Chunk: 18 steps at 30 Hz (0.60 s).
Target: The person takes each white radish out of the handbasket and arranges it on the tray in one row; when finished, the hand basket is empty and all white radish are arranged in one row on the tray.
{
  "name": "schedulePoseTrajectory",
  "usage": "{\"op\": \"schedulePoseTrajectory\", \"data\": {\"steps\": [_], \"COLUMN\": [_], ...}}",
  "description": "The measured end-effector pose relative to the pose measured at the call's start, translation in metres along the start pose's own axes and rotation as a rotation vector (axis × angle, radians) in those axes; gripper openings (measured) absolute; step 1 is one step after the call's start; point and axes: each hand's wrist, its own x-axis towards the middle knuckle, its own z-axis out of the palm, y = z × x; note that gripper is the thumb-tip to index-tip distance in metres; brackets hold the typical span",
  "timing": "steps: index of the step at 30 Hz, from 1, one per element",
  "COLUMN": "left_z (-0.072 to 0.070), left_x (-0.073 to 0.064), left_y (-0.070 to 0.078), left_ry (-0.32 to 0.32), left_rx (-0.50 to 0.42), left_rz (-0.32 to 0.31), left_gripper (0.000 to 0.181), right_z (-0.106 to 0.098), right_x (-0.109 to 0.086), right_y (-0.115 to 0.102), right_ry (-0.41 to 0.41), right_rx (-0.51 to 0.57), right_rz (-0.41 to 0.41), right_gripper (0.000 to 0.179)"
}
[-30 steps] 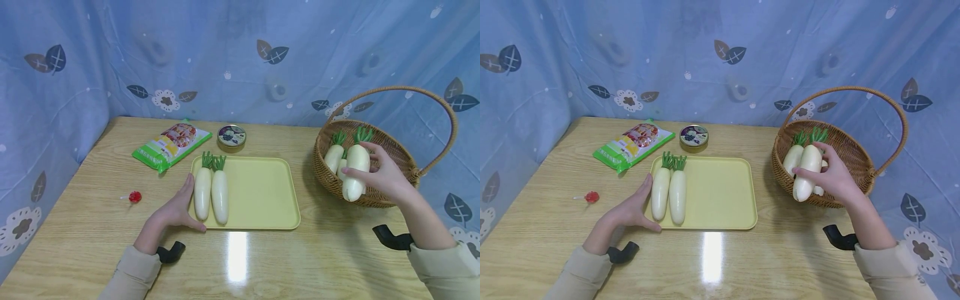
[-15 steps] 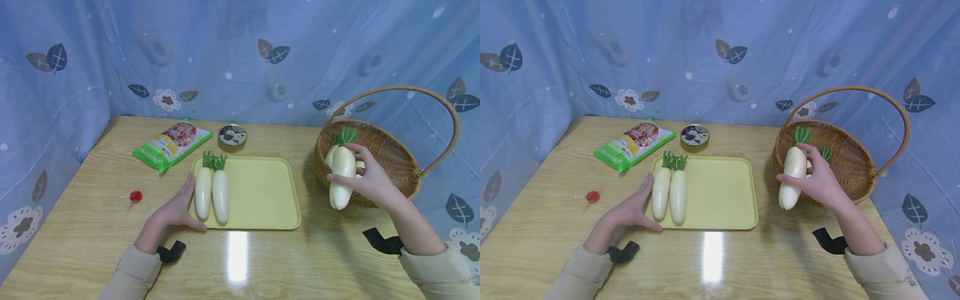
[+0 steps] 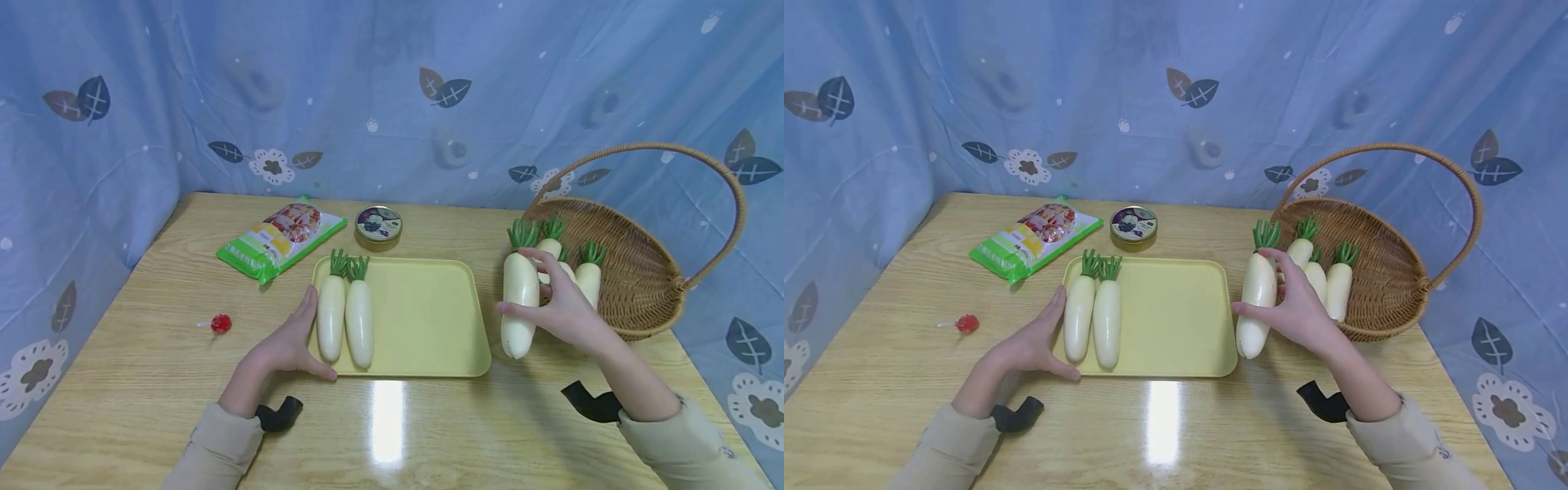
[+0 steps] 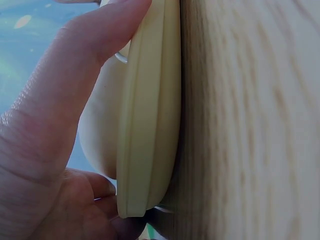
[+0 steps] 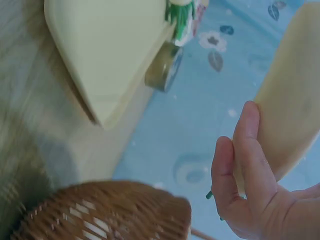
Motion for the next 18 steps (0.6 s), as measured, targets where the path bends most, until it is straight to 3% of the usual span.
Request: {"op": "schedulePoseTrajectory", "data": {"steps": [12,18], "left_z": [0.0,0.0], "left_x": [0.001,0.0], "left_y": [0.0,-0.001], "left_ry": [-0.001,0.0], "left_rx": [0.011,0.014], "left_rz": [-0.008,-0.002], "left_gripper": [0.147,0.146], "right_z": [0.035,0.052], "right_x": [0.016,0.026], "right_y": [0.003,0.001], "right_ry": [-0.034,-0.048], "right_rx": [0.085,0.038], "right_rz": [-0.094,-0.114], "right_gripper": [0.092,0.091]}}
